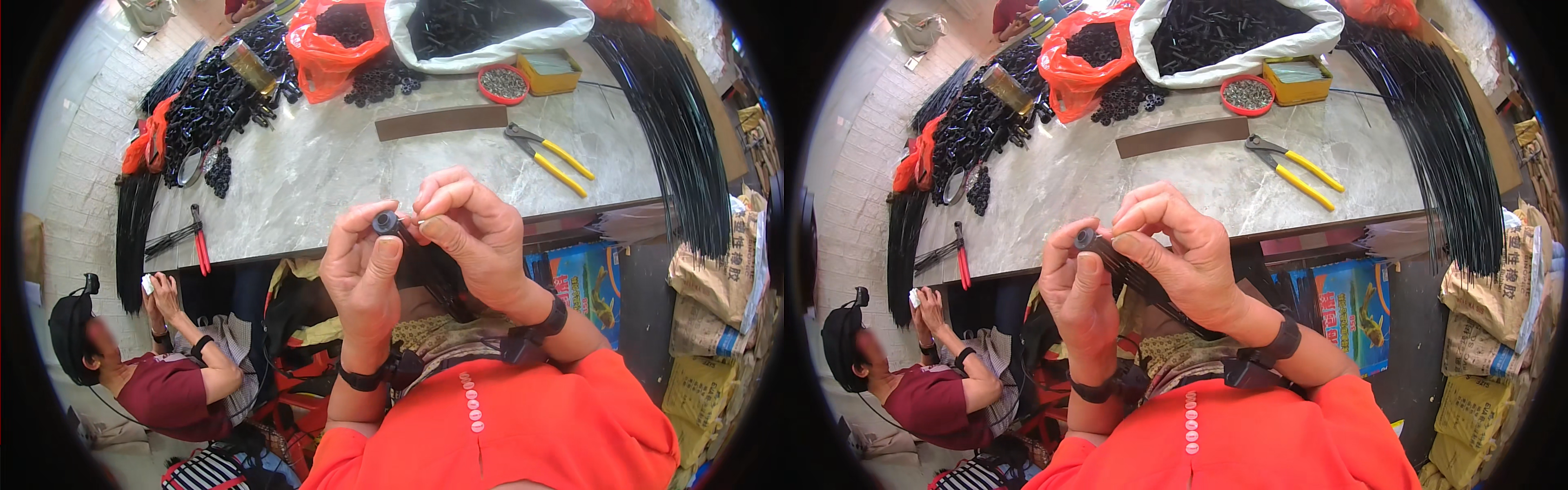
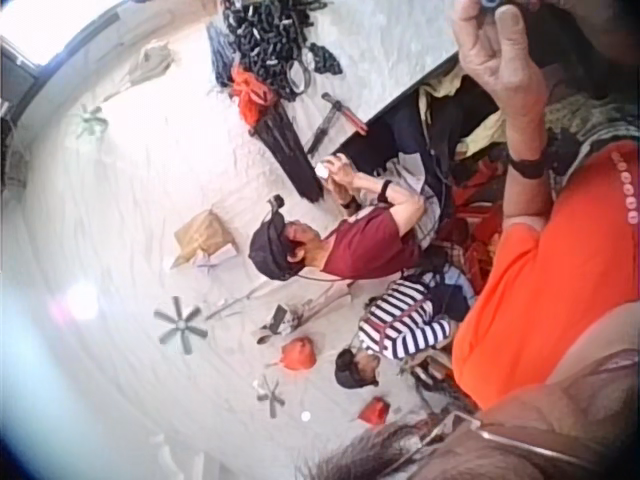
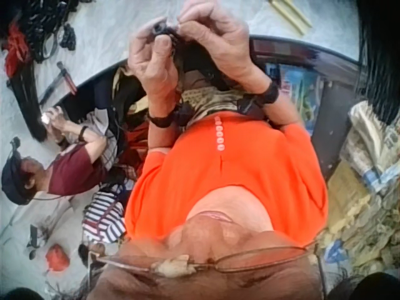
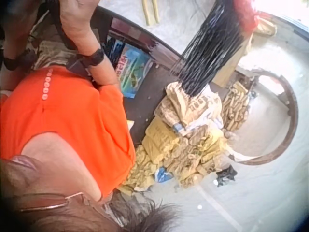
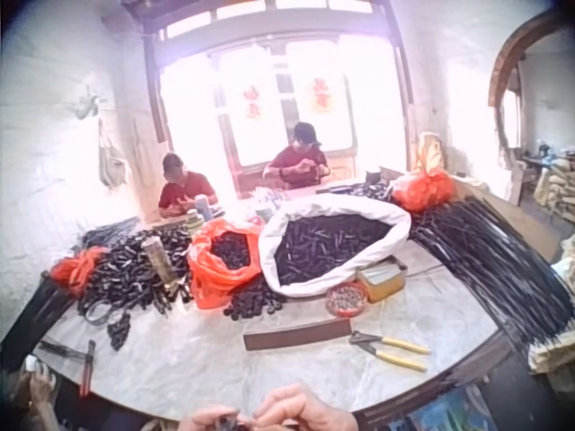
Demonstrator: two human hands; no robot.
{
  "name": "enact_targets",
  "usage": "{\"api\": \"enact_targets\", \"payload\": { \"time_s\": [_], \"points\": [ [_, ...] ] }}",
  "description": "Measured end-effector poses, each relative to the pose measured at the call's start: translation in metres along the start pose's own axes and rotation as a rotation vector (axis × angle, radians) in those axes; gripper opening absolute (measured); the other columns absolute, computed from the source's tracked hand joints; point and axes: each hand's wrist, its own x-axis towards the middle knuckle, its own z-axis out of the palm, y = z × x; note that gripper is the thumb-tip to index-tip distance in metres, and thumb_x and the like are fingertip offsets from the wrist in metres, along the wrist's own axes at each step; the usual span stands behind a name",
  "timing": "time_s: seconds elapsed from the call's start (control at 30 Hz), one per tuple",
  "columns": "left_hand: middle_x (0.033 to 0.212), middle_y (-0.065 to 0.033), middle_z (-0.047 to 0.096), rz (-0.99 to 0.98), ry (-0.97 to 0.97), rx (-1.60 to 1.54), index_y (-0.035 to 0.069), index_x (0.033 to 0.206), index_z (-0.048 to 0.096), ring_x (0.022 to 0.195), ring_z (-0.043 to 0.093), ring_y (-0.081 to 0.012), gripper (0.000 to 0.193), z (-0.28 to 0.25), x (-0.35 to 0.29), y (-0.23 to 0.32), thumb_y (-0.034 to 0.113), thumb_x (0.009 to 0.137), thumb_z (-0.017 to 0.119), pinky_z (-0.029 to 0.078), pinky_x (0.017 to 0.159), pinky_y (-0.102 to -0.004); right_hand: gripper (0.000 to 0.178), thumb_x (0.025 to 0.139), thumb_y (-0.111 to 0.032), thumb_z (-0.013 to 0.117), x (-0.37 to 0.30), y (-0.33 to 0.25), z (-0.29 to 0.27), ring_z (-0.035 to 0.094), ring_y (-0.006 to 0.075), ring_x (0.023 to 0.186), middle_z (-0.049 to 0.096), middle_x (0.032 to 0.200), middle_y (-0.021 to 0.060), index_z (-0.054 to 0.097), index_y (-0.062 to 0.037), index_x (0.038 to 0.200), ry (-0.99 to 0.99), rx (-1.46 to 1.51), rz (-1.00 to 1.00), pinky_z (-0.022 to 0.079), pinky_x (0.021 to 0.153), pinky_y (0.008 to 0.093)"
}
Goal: Manually assembling black umbrella rib ends and pinning them together using small metal rivets and pliers.
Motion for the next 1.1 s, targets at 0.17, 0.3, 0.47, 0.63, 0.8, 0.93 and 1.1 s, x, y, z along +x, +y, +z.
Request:
{"api": "enact_targets", "payload": {
  "time_s": [0.17, 0.3, 0.47, 0.63, 0.8, 0.93, 1.1],
  "points": [
    [0.107, -0.0086, 0.064, -0.018, 0.039, -0.003, -0.004, 0.126, 0.054, 0.099, 0.061, -0.0142, 0.041, -0.0022, -0.0023, 0.0000, 0.014, 0.093, 0.069, 0.047, 0.090, -0.0276, 0.009, 0.091, 0.000, 0.067, -0.0008, 0.0047, 0.0047, 0.058, 0.0087, 0.092, 0.056, 0.106, 0.0064, 0.065, 0.0006, 0.100, 0.031, 0.013, -0.009, 0.049, 0.082, 0.0229],
    [0.107, -0.0076, 0.063, -0.004, 0.069, 0.016, -0.004, 0.126, 0.054, 0.099, 0.060, -0.0137, 0.041, -0.0020, -0.0028, -0.0031, 0.014, 0.093, 0.069, 0.047, 0.090, -0.0272, 0.008, 0.092, -0.001, 0.067, -0.0003, 0.0060, 0.0065, 0.057, 0.0081, 0.090, 0.056, 0.105, 0.0057, 0.066, 0.0006, 0.100, 0.060, -0.017, -0.001, 0.049, 0.079, 0.0221],
    [0.107, -0.0053, 0.060, 0.044, 0.052, 0.071, -0.004, 0.126, 0.054, 0.095, 0.058, -0.0117, 0.039, -0.0041, -0.0039, -0.0049, 0.013, 0.094, 0.067, 0.046, 0.086, -0.0259, 0.008, 0.092, 0.000, 0.066, 0.0000, 0.0057, 0.0063, 0.056, 0.0068, 0.087, 0.056, 0.105, 0.0051, 0.066, 0.0010, 0.099, 0.040, -0.031, 0.014, 0.048, 0.075, 0.0208],
    [0.107, -0.0053, 0.060, 0.045, 0.048, 0.075, -0.005, 0.126, 0.054, 0.095, 0.057, -0.0110, 0.037, -0.0028, -0.0038, -0.0058, 0.012, 0.095, 0.066, 0.046, 0.084, -0.0253, 0.007, 0.092, 0.000, 0.066, 0.0000, 0.0057, 0.0052, 0.056, 0.0068, 0.087, 0.056, 0.106, 0.0049, 0.065, 0.0013, 0.099, 0.033, -0.021, 0.027, 0.048, 0.076, 0.0205],
    [0.106, -0.0052, 0.060, 0.052, 0.050, 0.077, -0.005, 0.126, 0.054, 0.095, 0.058, -0.0110, 0.036, -0.0007, -0.0032, -0.0060, 0.011, 0.095, 0.065, 0.046, 0.085, -0.0251, 0.008, 0.093, -0.001, 0.066, -0.0007, 0.0078, 0.0037, 0.055, 0.0071, 0.089, 0.055, 0.106, 0.0049, 0.065, 0.0015, 0.100, 0.030, -0.002, 0.029, 0.047, 0.077, 0.0208],
    [0.106, -0.0052, 0.061, 0.037, 0.045, 0.062, -0.005, 0.126, 0.054, 0.095, 0.058, -0.0111, 0.036, -0.0002, -0.0029, -0.0051, 0.010, 0.095, 0.065, 0.047, 0.085, -0.0251, 0.008, 0.093, -0.003, 0.066, -0.0010, 0.0083, 0.0037, 0.054, 0.0071, 0.091, 0.055, 0.107, 0.0046, 0.064, 0.0012, 0.100, 0.026, 0.032, 0.020, 0.046, 0.079, 0.0209],
    [0.106, -0.0051, 0.061, 0.040, 0.046, 0.066, -0.005, 0.125, 0.054, 0.094, 0.059, -0.0110, 0.035, -0.0005, -0.0023, -0.0053, 0.010, 0.095, 0.065, 0.047, 0.085, -0.0249, 0.009, 0.094, -0.003, 0.066, -0.0007, 0.0088, 0.0035, 0.054, 0.0069, 0.091, 0.055, 0.107, 0.0043, 0.064, 0.0011, 0.101, 0.022, 0.042, 0.019, 0.046, 0.080, 0.0208]
  ]
}}
